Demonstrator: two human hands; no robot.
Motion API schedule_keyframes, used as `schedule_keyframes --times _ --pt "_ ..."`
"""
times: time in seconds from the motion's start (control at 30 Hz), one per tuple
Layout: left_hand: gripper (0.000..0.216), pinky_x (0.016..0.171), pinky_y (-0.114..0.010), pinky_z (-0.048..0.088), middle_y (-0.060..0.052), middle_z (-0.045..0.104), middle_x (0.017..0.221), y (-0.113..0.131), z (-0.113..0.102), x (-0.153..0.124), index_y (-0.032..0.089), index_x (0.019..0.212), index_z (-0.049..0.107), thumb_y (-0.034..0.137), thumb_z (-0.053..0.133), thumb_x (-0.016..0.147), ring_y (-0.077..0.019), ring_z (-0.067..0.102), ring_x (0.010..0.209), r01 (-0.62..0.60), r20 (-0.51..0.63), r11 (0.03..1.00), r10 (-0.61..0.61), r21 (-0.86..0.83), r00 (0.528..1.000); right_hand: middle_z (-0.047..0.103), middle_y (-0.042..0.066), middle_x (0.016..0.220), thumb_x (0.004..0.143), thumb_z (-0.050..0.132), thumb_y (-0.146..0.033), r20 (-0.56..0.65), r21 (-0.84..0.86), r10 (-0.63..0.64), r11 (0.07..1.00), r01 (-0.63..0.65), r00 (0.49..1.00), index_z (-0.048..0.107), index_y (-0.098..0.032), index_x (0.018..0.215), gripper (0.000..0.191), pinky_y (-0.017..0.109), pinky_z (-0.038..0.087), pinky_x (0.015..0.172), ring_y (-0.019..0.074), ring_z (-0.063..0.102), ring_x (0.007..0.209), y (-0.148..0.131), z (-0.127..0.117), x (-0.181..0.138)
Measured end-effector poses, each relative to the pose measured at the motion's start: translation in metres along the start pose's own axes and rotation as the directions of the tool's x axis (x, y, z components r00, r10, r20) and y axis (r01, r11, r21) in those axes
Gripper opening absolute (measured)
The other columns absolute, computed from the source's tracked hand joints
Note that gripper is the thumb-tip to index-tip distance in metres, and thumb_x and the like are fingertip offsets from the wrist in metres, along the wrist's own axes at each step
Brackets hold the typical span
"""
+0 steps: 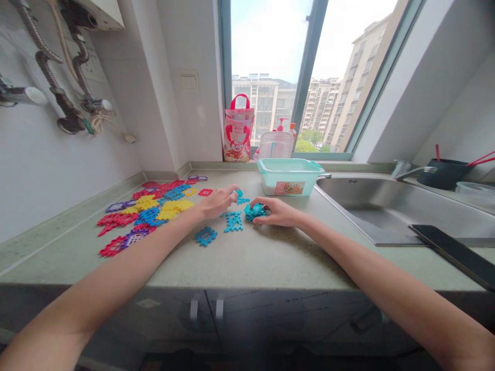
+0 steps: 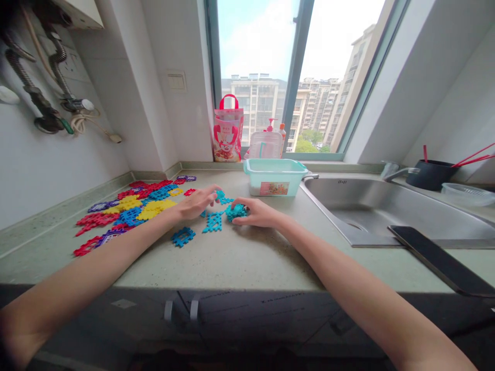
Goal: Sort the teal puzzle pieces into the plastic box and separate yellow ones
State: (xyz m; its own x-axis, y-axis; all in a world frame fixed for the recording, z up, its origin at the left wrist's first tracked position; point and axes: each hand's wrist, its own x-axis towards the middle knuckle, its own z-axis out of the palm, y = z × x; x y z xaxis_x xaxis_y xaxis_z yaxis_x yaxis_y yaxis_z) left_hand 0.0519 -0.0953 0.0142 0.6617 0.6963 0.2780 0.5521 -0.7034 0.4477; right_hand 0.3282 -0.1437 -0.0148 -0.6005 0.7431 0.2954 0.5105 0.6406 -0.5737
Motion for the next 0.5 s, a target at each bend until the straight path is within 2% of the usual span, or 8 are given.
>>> schedule_keyframes --times 0.1,0.17,0.23,0.37,0.5 --pt "0.055 0.094 -0.036 0.053 -0.011 0.074 0.122 0.011 0.007 0.002 0.020 0.141 0.061 0.050 0.028 0.110 -0.0247 0.071 0.106 -0.068 -0.037 0.997 0.066 -0.028 0.997 0.074 0.006 0.121 0.089 0.076 -0.052 -0.022 0.058 0.023 0.998 -0.022 1.000 0.065 -0.023 0.126 0.048 0.038 0.057 0.095 0.0239 0.070 0.106 0.002 -0.004 -0.001" --pt "0.052 0.104 -0.036 0.050 -0.012 0.068 0.140 0.014 0.011 0.004 0.021 0.143 0.061 0.051 0.037 0.109 -0.0257 0.066 0.122 -0.145 -0.035 0.989 0.145 -0.014 0.989 0.073 0.009 0.125 0.086 0.080 -0.051 -0.062 0.065 0.039 0.997 -0.035 0.997 0.062 -0.022 0.127 0.053 0.042 0.057 0.098 0.0256 0.069 0.112 0.006 -0.009 -0.002" --pt "0.052 0.108 -0.036 0.048 -0.012 0.064 0.147 0.013 0.016 0.005 0.023 0.146 0.059 0.053 0.049 0.105 -0.0258 0.063 0.130 -0.200 0.019 0.980 0.200 -0.021 0.980 0.070 0.012 0.129 0.084 0.082 -0.050 -0.103 0.033 0.023 0.999 -0.019 0.994 0.060 -0.022 0.128 0.057 0.044 0.057 0.100 0.0266 0.069 0.116 0.010 -0.013 -0.004" --pt "0.058 0.107 -0.033 0.050 -0.008 0.067 0.144 0.012 0.023 0.006 0.028 0.150 0.055 0.052 0.063 0.098 -0.0241 0.063 0.130 -0.185 0.111 0.979 0.194 -0.085 0.975 0.070 0.012 0.132 0.083 0.083 -0.049 -0.126 -0.034 -0.017 0.999 0.013 0.992 0.058 -0.024 0.134 0.062 0.045 0.058 0.100 0.0269 0.070 0.116 0.012 -0.020 -0.007" --pt "0.050 0.106 -0.033 0.049 -0.008 0.070 0.139 0.016 0.009 0.010 0.026 0.137 0.066 0.056 0.061 0.097 -0.0254 0.065 0.127 -0.191 0.065 0.981 0.193 -0.033 0.979 0.072 0.011 0.131 0.086 0.080 -0.049 -0.101 -0.048 -0.043 0.998 0.038 0.994 0.061 -0.024 0.136 0.059 0.044 0.058 0.098 0.0269 0.071 0.113 0.005 -0.017 -0.007"
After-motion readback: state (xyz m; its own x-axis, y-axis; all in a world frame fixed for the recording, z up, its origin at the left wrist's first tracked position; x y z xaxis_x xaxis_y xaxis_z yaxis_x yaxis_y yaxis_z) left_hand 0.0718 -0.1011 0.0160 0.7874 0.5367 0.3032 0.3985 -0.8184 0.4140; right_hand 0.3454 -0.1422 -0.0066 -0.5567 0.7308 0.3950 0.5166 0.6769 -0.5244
